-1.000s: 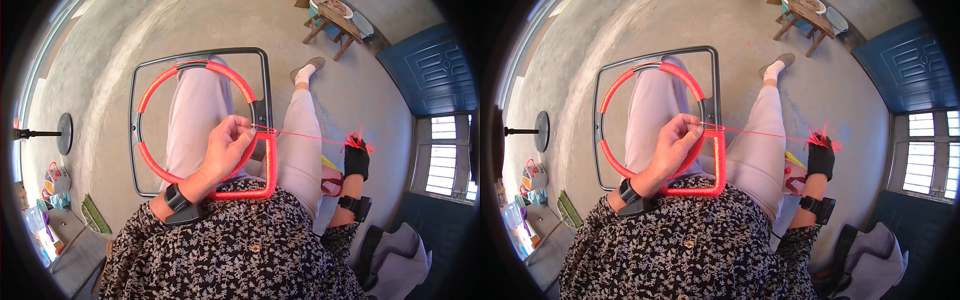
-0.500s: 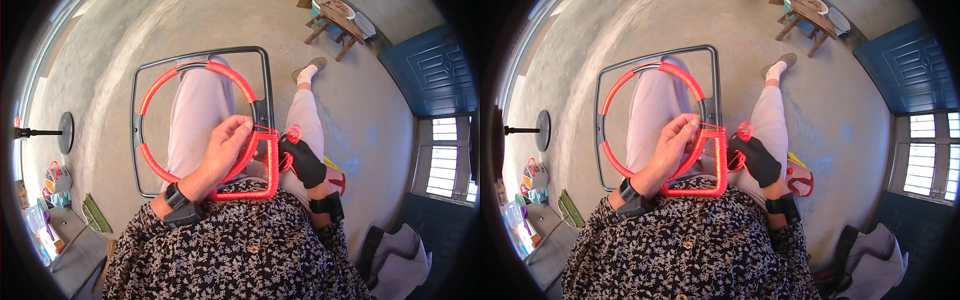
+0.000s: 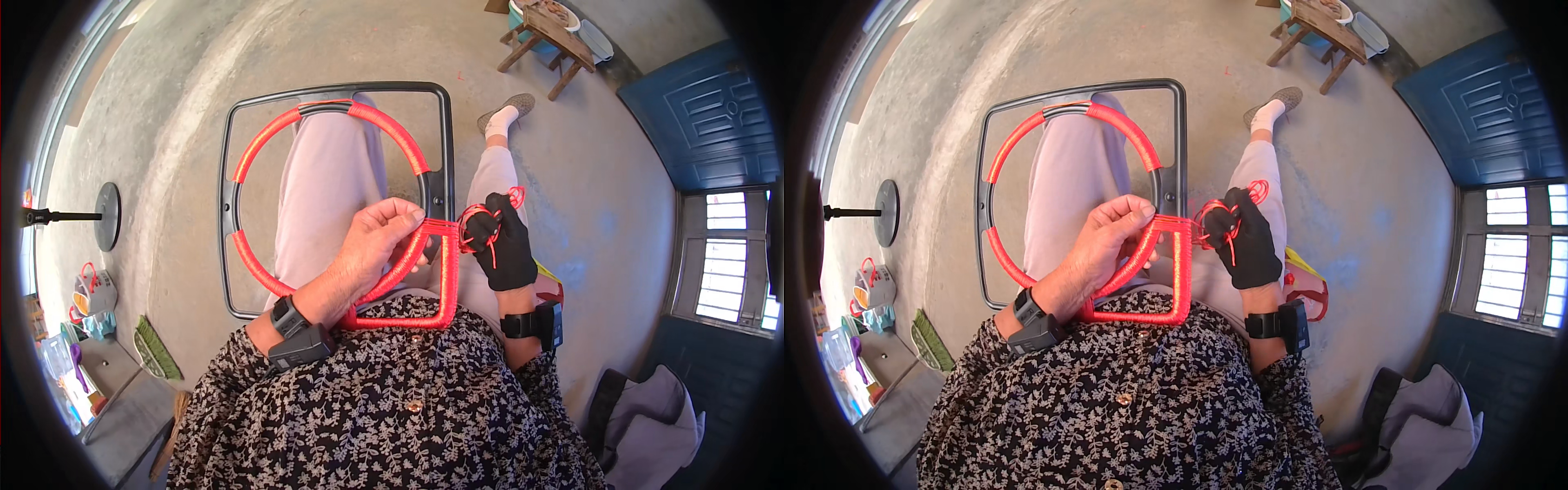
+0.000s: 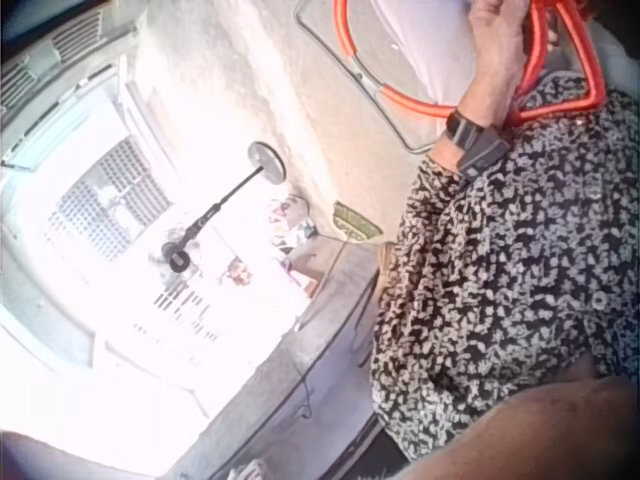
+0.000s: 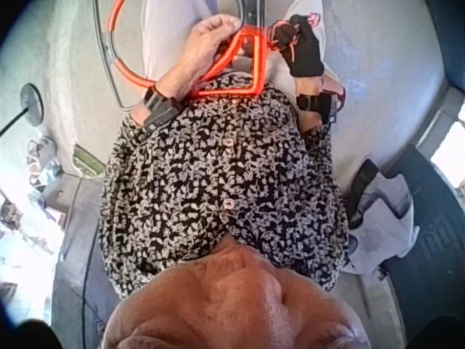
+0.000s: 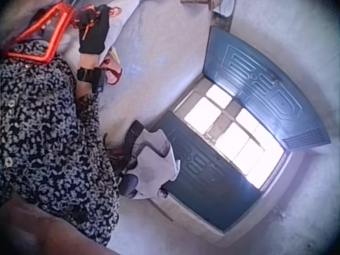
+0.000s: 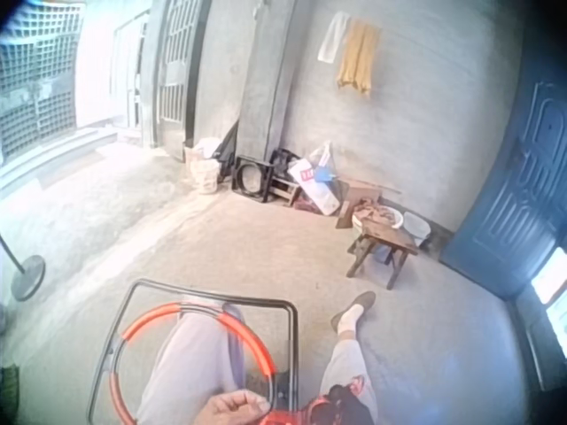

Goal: The person is wrapping a red cord around a black square furniture frame to create a woven surface.

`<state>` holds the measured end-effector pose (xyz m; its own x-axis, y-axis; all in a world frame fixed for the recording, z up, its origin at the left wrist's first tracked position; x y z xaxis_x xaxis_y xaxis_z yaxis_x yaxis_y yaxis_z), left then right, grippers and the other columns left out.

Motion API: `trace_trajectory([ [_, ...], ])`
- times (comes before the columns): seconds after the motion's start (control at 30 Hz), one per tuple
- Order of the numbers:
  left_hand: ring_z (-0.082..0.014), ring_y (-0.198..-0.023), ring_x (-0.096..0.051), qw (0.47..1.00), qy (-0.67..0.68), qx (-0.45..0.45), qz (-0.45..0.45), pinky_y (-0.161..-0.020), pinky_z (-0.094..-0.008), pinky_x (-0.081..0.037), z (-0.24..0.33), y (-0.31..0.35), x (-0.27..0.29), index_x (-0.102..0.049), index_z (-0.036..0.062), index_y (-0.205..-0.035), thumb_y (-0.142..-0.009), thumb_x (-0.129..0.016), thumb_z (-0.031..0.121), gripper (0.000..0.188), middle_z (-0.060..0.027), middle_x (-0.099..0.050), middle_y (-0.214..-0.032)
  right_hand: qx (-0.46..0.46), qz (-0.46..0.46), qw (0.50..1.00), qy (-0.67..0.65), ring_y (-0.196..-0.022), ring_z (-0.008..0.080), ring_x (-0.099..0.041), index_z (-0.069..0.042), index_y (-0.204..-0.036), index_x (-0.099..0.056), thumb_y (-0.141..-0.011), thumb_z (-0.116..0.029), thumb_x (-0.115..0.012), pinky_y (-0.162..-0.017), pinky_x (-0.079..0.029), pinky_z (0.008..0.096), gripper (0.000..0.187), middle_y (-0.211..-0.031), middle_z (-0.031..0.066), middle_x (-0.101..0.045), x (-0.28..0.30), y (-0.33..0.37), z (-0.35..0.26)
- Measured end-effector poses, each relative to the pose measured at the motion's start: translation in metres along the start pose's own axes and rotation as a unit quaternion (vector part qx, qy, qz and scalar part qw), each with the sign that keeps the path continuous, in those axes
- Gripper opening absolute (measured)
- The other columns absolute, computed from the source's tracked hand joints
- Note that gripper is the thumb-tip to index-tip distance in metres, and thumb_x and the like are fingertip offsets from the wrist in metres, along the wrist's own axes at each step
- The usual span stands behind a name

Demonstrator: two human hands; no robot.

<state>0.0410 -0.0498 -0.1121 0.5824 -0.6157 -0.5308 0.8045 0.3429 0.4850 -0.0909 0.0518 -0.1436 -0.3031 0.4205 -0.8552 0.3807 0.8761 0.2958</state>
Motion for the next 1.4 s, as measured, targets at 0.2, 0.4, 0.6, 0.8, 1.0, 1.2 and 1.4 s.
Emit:
trace_trajectory([
  [0.2, -0.0139, -0.055, -0.063, 1.0, -0.015, -0.005, 0.0, -0.047, -0.0247, -0.052, 0.0, -0.004, 0.003, -0.058, 0.0065, -0.091, -0.092, -0.059, 0.021, 0.015, -0.0059, -0.064, -0.074, 0.109, 0.168, 0.91, 0.362, -0.068, 0.0155, -0.058, -0.005, -0.094, -0.056, -0.098, -0.036, -0.041, -0.054, -0.043, 0.0248, 0.035, -0.07, 0.0063, -0.054, 0.013, 0.012, -0.026],
  [0.4, -0.0135, -0.057, -0.063, 1.0, -0.027, -0.005, -0.001, -0.049, -0.0241, -0.052, 0.0, -0.003, 0.003, -0.057, 0.0067, -0.093, -0.093, -0.056, 0.027, 0.021, -0.0064, -0.065, -0.077, 0.099, 0.182, 0.717, 0.665, -0.066, 0.0305, -0.063, 0.0, -0.095, -0.062, -0.091, -0.045, -0.048, -0.06, -0.049, 0.0396, 0.047, -0.075, 0.0168, -0.062, 0.048, 0.014, -0.067],
  [0.6, -0.0128, -0.065, -0.063, 0.999, -0.021, -0.015, -0.018, -0.052, -0.0245, -0.053, -0.004, -0.007, 0.005, -0.056, 0.0067, -0.094, -0.095, -0.052, 0.032, 0.026, -0.0062, -0.064, -0.08, 0.103, 0.268, 0.398, 0.871, -0.065, 0.0398, -0.06, -0.003, -0.073, -0.061, -0.087, -0.042, -0.056, -0.059, -0.047, 0.0461, 0.043, -0.071, 0.0212, -0.062, -0.006, 0.012, -0.093],
  [0.8, -0.0157, -0.07, -0.064, 1.0, 0.028, -0.011, 0.002, -0.054, -0.0274, -0.053, -0.001, -0.006, 0.004, -0.054, 0.0074, -0.098, -0.095, -0.049, 0.038, 0.032, -0.0032, -0.063, -0.085, 0.346, 0.244, 0.66, 0.62, -0.074, 0.0243, -0.065, -0.004, -0.088, -0.067, -0.082, -0.021, -0.067, -0.065, -0.05, 0.0363, 0.017, -0.08, 0.0142, -0.067, -0.045, 0.016, -0.087],
  [1.0, -0.0148, -0.075, -0.063, 0.997, 0.066, -0.015, 0.028, -0.063, -0.027, -0.053, 0.006, -0.003, 0.006, -0.055, 0.0051, -0.101, -0.095, -0.049, 0.04, 0.036, -0.0016, -0.062, -0.089, 0.305, -0.053, 0.551, 0.775, -0.093, 0.027, -0.06, -0.008, -0.117, -0.058, -0.082, -0.01, -0.062, -0.082, -0.049, 0.0371, 0.036, -0.109, 0.0128, -0.06, -0.14, 0.024, -0.006],
  [1.2, -0.0085, -0.081, -0.06, 0.996, 0.031, -0.082, -0.017, -0.072, -0.0223, -0.049, 0.003, -0.007, 0.009, -0.057, 0.0035, -0.105, -0.097, -0.046, 0.018, 0.02, -0.0027, -0.063, -0.093, 0.339, -0.042, 0.525, 0.779, -0.094, 0.0264, -0.061, -0.004, -0.117, -0.055, -0.085, -0.009, -0.058, -0.08, -0.049, 0.0375, 0.032, -0.103, 0.0143, -0.061, -0.127, 0.035, -0.002],
  [1.4, -0.0108, -0.083, -0.061, 0.998, 0.028, -0.047, -0.011, -0.073, -0.0248, -0.05, -0.003, -0.014, 0.008, -0.058, 0.0025, -0.109, -0.095, -0.045, 0.008, 0.02, -0.0057, -0.065, -0.094, 0.058, 0.065, 0.882, 0.462, -0.081, 0.0171, -0.064, 0.0, -0.105, -0.057, -0.091, -0.013, -0.056, -0.073, -0.052, 0.0277, 0.02, -0.093, 0.01, -0.064, -0.014, -0.007, -0.003],
])
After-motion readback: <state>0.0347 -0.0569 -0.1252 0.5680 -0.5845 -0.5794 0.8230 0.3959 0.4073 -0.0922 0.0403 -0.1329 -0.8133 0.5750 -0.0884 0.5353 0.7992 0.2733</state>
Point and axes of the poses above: each hand's wrist, its own y-axis away from the middle knuckle, its own x-axis out of the back of the hand, z = x × y, the point moved 8 cm from there along -y, towards the middle knuckle
